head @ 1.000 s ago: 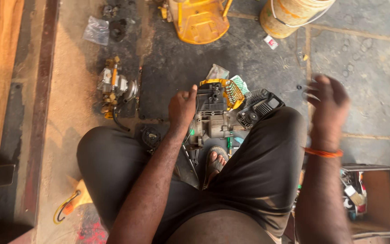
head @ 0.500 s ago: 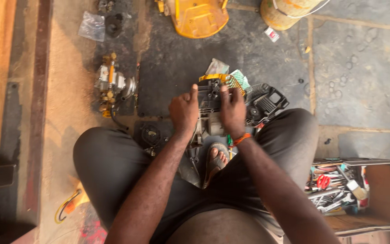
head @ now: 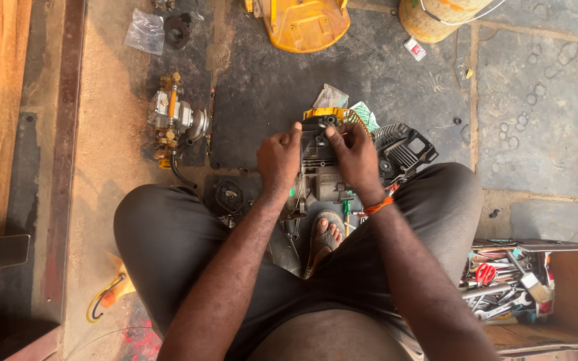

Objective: The person sits on the floor and disassembles a small engine. They remove the air filter housing, loosen and remove bolts with a socket wrench, detach the cylinder head, and use a screwdriver to remove internal components. The person handles the cylinder head, bolts, and internal parts, placing them aside.

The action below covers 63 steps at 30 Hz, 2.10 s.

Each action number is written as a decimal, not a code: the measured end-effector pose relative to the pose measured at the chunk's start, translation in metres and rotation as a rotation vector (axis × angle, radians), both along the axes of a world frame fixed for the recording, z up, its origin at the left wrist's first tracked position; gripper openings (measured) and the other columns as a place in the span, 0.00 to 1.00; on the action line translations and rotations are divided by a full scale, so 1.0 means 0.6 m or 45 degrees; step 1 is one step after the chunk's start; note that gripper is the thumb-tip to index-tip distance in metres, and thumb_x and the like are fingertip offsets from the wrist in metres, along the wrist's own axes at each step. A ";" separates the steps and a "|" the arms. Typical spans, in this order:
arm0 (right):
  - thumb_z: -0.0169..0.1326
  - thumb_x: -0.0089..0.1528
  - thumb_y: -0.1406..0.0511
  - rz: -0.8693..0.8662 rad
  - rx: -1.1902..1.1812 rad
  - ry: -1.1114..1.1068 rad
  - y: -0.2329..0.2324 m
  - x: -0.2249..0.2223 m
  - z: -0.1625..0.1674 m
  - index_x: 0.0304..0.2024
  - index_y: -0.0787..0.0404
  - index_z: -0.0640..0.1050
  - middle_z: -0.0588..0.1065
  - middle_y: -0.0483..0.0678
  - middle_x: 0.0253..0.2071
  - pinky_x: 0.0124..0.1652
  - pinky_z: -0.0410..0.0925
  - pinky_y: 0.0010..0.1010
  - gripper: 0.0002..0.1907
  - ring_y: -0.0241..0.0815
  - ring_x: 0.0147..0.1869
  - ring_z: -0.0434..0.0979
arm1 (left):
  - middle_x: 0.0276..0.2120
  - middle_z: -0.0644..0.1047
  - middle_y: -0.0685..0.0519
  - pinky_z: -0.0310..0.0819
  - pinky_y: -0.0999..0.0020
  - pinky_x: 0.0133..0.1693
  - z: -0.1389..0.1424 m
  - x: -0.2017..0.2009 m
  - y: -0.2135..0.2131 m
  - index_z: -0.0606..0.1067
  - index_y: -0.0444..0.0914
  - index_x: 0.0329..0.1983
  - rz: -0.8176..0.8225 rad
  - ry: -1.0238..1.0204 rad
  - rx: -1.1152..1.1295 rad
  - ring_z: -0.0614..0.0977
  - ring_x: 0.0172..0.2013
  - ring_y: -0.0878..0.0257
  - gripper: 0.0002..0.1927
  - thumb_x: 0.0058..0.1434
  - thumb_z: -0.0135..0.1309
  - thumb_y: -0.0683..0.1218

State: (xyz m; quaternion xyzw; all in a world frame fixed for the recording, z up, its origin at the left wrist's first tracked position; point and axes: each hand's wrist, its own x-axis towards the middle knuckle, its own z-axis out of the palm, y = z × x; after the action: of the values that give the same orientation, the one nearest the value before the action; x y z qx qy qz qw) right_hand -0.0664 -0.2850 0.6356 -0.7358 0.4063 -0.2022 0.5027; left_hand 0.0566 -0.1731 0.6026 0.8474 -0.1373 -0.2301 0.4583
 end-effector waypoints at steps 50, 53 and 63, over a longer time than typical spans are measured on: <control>0.55 0.70 0.61 0.093 0.695 -0.758 -0.093 -0.080 0.118 0.49 0.58 0.78 0.78 0.43 0.44 0.40 0.67 0.24 0.09 0.33 0.42 0.75 | 0.34 0.85 0.47 0.81 0.52 0.40 -0.015 0.055 0.019 0.85 0.39 0.41 -0.054 -0.145 0.091 0.87 0.35 0.50 0.19 0.62 0.57 0.58; 0.57 0.72 0.63 0.077 0.805 -0.923 -0.091 -0.079 0.097 0.50 0.59 0.75 0.77 0.41 0.46 0.41 0.68 0.27 0.07 0.35 0.46 0.75 | 0.34 0.84 0.47 0.81 0.53 0.40 0.010 0.045 0.025 0.84 0.38 0.41 -0.095 -0.065 0.078 0.87 0.36 0.50 0.22 0.64 0.56 0.61; 0.57 0.71 0.60 0.168 0.907 -0.726 -0.039 -0.058 0.102 0.48 0.59 0.76 0.77 0.43 0.44 0.40 0.69 0.24 0.10 0.34 0.45 0.76 | 0.29 0.76 0.44 0.69 0.61 0.38 0.106 0.032 0.041 0.82 0.36 0.39 -0.287 0.040 -0.262 0.77 0.34 0.55 0.28 0.73 0.50 0.65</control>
State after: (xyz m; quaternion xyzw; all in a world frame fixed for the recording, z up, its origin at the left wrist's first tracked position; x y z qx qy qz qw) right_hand -0.1013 -0.3084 0.6968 -0.4564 0.2483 -0.2120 0.8277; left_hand 0.0757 -0.1482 0.6659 0.7715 -0.2472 -0.2782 0.5160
